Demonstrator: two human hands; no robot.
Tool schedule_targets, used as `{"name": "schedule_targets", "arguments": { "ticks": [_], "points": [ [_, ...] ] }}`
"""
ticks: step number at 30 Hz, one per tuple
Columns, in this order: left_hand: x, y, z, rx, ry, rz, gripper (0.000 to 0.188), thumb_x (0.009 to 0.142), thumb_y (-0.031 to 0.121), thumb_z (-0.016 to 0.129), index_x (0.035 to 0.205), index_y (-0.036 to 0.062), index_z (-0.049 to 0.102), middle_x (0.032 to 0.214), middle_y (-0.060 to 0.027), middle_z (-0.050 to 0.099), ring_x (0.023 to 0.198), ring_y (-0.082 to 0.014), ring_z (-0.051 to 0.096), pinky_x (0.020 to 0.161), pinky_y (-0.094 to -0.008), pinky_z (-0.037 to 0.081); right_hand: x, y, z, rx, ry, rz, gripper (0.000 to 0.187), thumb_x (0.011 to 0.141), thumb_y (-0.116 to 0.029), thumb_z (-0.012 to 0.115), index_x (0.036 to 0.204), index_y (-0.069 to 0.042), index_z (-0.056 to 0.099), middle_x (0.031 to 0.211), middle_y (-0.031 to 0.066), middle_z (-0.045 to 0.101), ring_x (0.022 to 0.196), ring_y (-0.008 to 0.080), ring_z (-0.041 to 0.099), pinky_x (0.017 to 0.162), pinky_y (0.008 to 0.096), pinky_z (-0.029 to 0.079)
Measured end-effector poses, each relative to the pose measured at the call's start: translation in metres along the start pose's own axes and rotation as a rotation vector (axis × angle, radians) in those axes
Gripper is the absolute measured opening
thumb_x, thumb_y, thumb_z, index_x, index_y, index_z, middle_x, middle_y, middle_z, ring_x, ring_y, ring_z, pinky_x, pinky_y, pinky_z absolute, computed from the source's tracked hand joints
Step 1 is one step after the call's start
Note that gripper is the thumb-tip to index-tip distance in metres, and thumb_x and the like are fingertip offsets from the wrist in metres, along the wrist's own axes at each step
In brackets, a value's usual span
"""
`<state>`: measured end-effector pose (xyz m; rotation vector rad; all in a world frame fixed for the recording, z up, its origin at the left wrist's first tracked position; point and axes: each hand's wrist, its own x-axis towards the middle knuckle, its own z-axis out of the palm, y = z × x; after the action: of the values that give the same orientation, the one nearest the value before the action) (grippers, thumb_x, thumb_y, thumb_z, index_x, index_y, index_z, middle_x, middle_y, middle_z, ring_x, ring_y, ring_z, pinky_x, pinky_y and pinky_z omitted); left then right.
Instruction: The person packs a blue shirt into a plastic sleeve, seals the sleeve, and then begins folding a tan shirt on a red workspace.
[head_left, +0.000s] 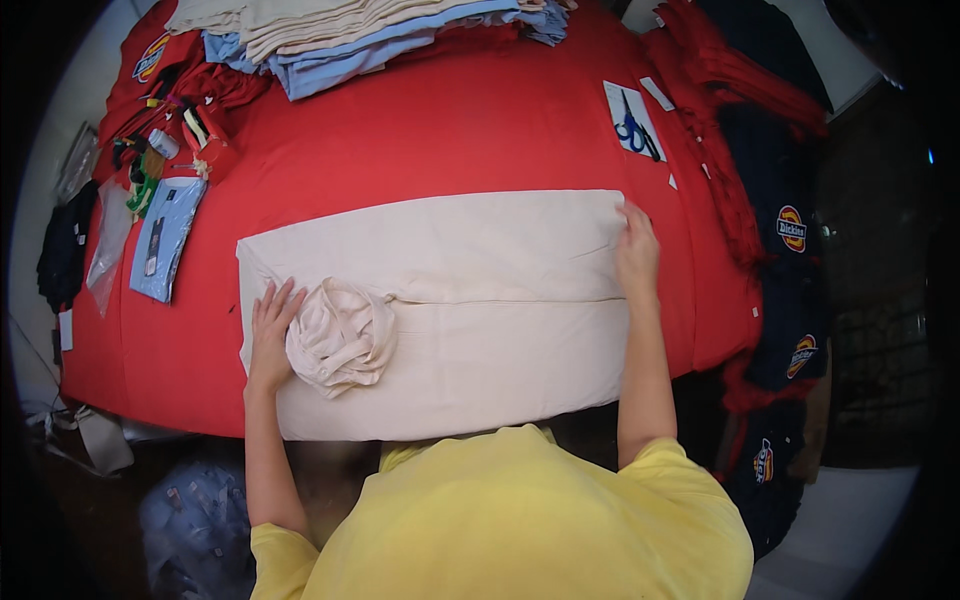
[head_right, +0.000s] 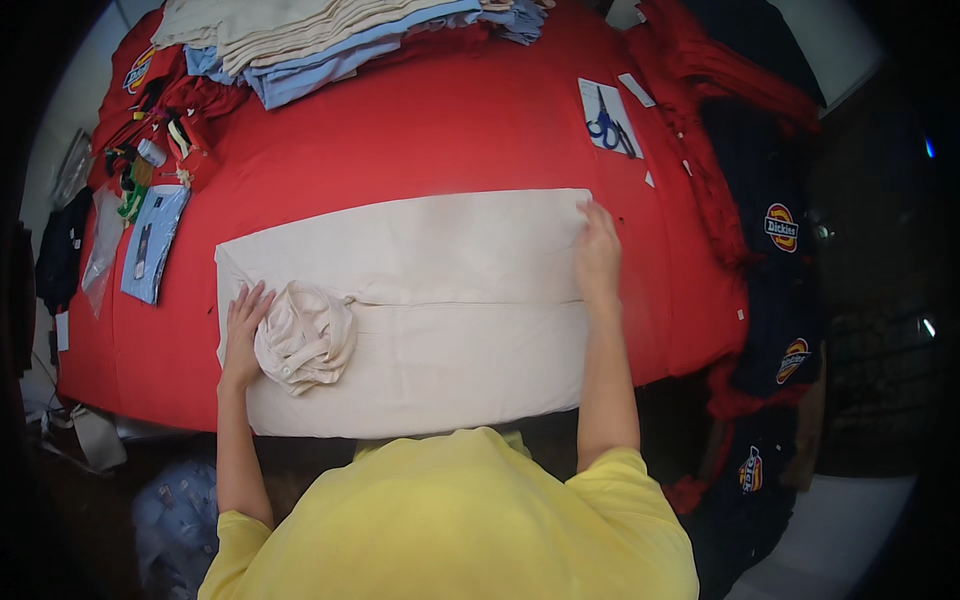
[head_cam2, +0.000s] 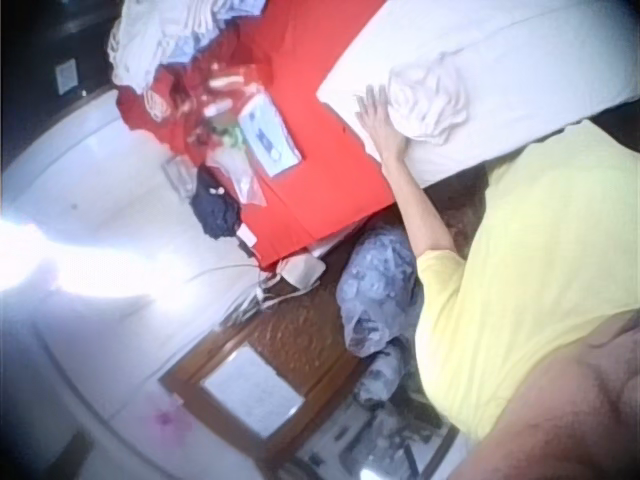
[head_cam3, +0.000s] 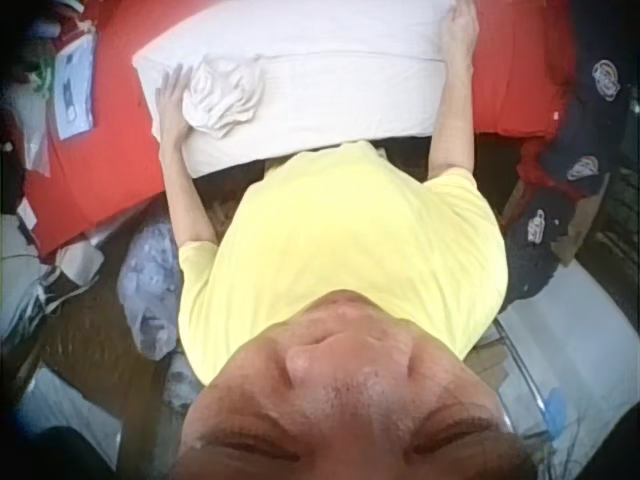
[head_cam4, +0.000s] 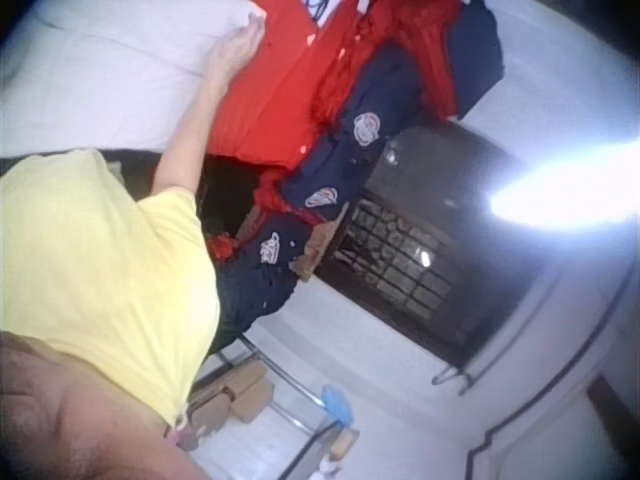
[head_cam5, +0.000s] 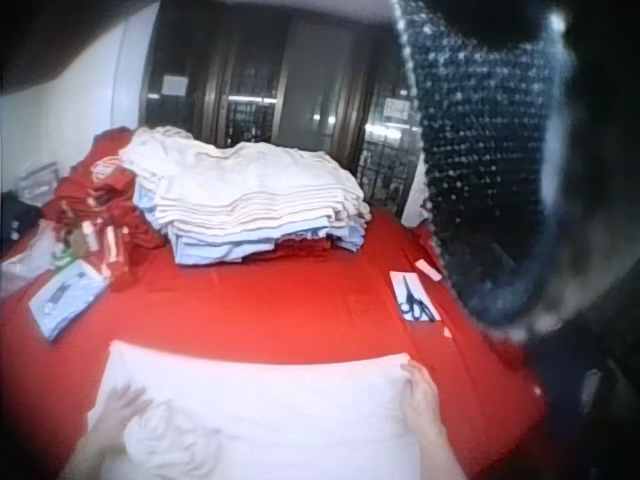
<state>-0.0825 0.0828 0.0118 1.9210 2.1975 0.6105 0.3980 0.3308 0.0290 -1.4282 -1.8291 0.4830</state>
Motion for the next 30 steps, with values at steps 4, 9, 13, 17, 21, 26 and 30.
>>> {"name": "schedule_targets", "arguments": {
  "ticks": [4,9,13,17,21,26,30],
  "points": [
    [0.0,-0.005,0.007,0.041,0.03,-0.01,0.054,0.08,0.03,0.069,0.132,0.0211,0.06,0.15,-0.0045,0.042,0.144,-0.0307,0.027,0.118,-0.0508,0.014,0.006,0.025,0.055,-0.771,-0.072,0.046,0.063,0.098,-0.048,0.041,0.149,-0.012,0.034,0.157,0.0136,0.026,0.147,0.0301,0.018,0.117,0.054,0.01],
    [-0.008,-0.016,0.013,0.073,0.114,0.019,0.046,0.083,0.025,0.063,0.129,0.0232,0.063,0.146,-0.0016,0.047,0.14,-0.0303,0.033,0.117,-0.0519,0.015,0.001,0.004,0.058,-0.79,-0.014,0.085,0.059,0.092,-0.038,0.055,0.143,-0.011,0.044,0.151,0.0154,0.035,0.143,0.0322,0.025,0.116,0.0536,0.014],
    [-0.017,-0.024,0.013,0.004,0.19,0.049,0.04,0.078,0.017,0.065,0.118,0.0212,0.068,0.131,-0.003,0.055,0.134,-0.0299,0.039,0.116,-0.053,0.016,-0.055,-0.121,0.104,-0.021,-0.326,-0.484,0.058,0.078,-0.005,0.065,0.134,-0.009,0.053,0.128,0.0181,0.053,0.12,0.0354,0.048,0.103,0.0459,0.04],
    [-0.008,-0.013,0.013,-0.104,0.24,0.094,0.027,0.075,0.011,0.066,0.101,0.0133,0.066,0.11,-0.0057,0.056,0.122,-0.0298,0.045,0.114,-0.0553,0.018,-0.12,-0.202,0.143,-0.181,-0.815,-0.759,0.029,0.079,-0.014,0.073,0.106,-0.006,0.066,0.115,0.0139,0.06,0.107,0.0295,0.055,0.093,0.0417,0.045],
    [-0.011,-0.027,0.006,-0.022,0.174,0.057,0.043,0.066,0.018,0.077,0.105,0.0113,0.061,0.108,-0.0064,0.056,0.116,-0.0298,0.045,0.113,-0.0557,0.02,-0.095,-0.249,0.094,0.446,-0.773,-0.388,0.01,0.088,-0.012,0.067,0.093,-0.003,0.064,0.09,0.0108,0.062,0.086,0.0213,0.061,0.081,0.0319,0.048],
    [0.006,-0.015,-0.01,-0.005,0.106,0.079,0.082,0.06,0.036,0.086,0.129,0.0119,0.05,0.114,-0.0105,0.055,0.115,-0.0311,0.045,0.112,-0.053,0.022,-0.044,-0.154,0.097,0.57,-0.336,0.117,0.019,0.093,-0.009,0.059,0.11,-0.002,0.061,0.095,0.0064,0.063,0.078,0.0106,0.061,0.066,0.0238,0.049],
    [0.009,-0.017,-0.014,0.096,0.052,0.11,0.102,0.058,0.045,0.087,0.142,0.0142,0.039,0.12,-0.011,0.051,0.116,-0.0301,0.044,0.112,-0.054,0.022,-0.09,-0.094,0.105,0.282,-0.213,0.197,0.026,0.094,-0.01,0.057,0.118,-0.002,0.059,0.096,0.0062,0.063,0.076,0.0107,0.061,0.063,0.0246,0.05]
  ]
}}
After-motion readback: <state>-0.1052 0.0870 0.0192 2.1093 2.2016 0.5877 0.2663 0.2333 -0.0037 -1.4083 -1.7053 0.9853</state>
